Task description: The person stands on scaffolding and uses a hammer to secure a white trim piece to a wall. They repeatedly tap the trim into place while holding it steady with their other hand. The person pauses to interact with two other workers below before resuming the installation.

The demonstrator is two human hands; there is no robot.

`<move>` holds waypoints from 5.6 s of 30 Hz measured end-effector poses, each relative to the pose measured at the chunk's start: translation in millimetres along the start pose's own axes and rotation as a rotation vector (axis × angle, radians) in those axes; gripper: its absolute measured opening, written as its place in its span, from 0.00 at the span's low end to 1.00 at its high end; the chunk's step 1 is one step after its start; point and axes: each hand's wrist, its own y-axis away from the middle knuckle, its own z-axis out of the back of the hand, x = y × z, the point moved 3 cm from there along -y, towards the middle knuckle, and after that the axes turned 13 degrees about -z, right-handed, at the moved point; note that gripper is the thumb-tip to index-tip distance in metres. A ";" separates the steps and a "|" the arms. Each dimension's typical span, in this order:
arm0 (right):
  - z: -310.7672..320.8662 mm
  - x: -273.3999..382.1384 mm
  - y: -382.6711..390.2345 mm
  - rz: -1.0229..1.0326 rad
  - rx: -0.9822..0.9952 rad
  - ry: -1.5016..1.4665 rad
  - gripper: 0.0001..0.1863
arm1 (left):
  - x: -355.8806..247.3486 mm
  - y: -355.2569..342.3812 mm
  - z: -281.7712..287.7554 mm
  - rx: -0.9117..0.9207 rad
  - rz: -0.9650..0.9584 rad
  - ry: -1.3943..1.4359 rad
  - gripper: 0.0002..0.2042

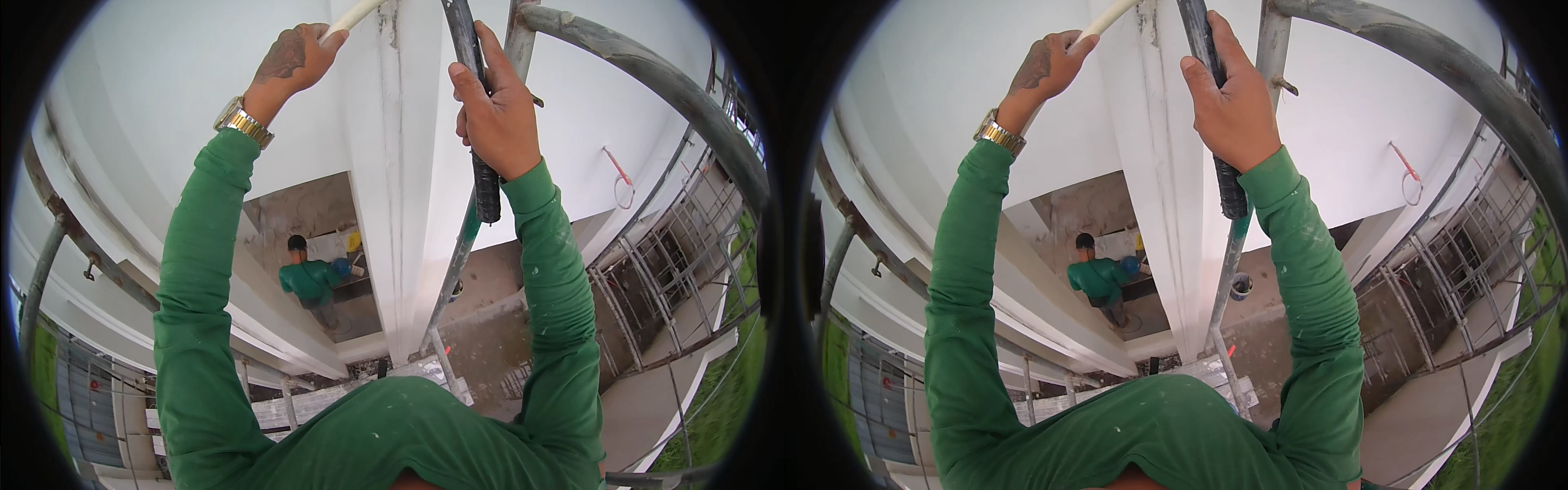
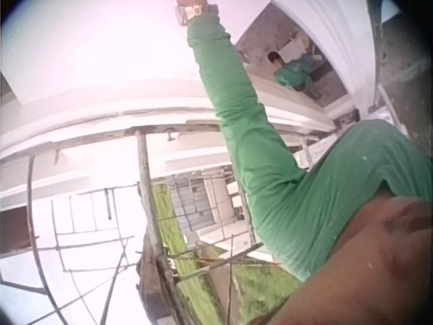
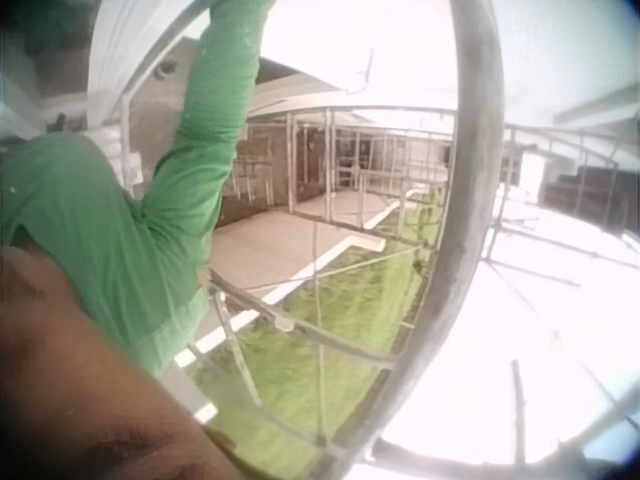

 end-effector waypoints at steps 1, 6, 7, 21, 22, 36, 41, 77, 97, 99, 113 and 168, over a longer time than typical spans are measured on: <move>-1.7 4.8 -10.6 0.025 -0.002 0.035 0.34 | 0.1 1.0 1.8 0.003 -0.007 -0.004 0.24; 6.1 35.2 -56.3 0.051 -0.049 0.128 0.32 | -7.0 2.8 5.7 -0.031 -0.049 0.007 0.25; 4.3 32.8 -64.8 0.177 -0.137 0.197 0.31 | -7.0 4.1 5.6 -0.039 -0.058 0.009 0.25; -19.5 20.5 -73.5 0.334 -0.215 0.155 0.30 | -6.6 10.2 7.0 -0.032 -0.076 -0.023 0.24; -18.0 9.7 -80.3 0.310 -0.197 0.237 0.30 | -6.4 9.0 3.5 -0.023 -0.098 -0.031 0.24; -18.0 2.8 -91.7 0.282 -0.129 0.413 0.32 | -0.7 12.9 -7.7 -0.046 -0.102 -0.015 0.23; -24.4 20.3 -70.7 0.325 -0.234 0.183 0.34 | -2.1 14.7 -7.5 -0.097 -0.122 -0.040 0.23; -19.6 26.0 -68.5 0.375 -0.162 0.240 0.33 | 13.2 21.8 -14.1 -0.009 -0.122 0.011 0.25; -13.5 1.2 -41.6 0.322 -0.178 0.257 0.33 | -1.5 59.7 -41.8 -0.094 -0.071 -0.035 0.18; -15.9 0.8 -51.5 0.695 -0.335 0.021 0.34 | -2.3 60.2 -42.3 -0.088 -0.051 -0.034 0.17; -20.8 6.4 -44.2 0.538 -0.277 0.277 0.34 | 3.4 56.5 -38.8 -0.093 -0.109 -0.061 0.20; -10.4 -14.7 -60.3 0.509 -0.289 0.322 0.33 | 18.1 29.0 -6.8 0.065 -0.390 -0.320 0.23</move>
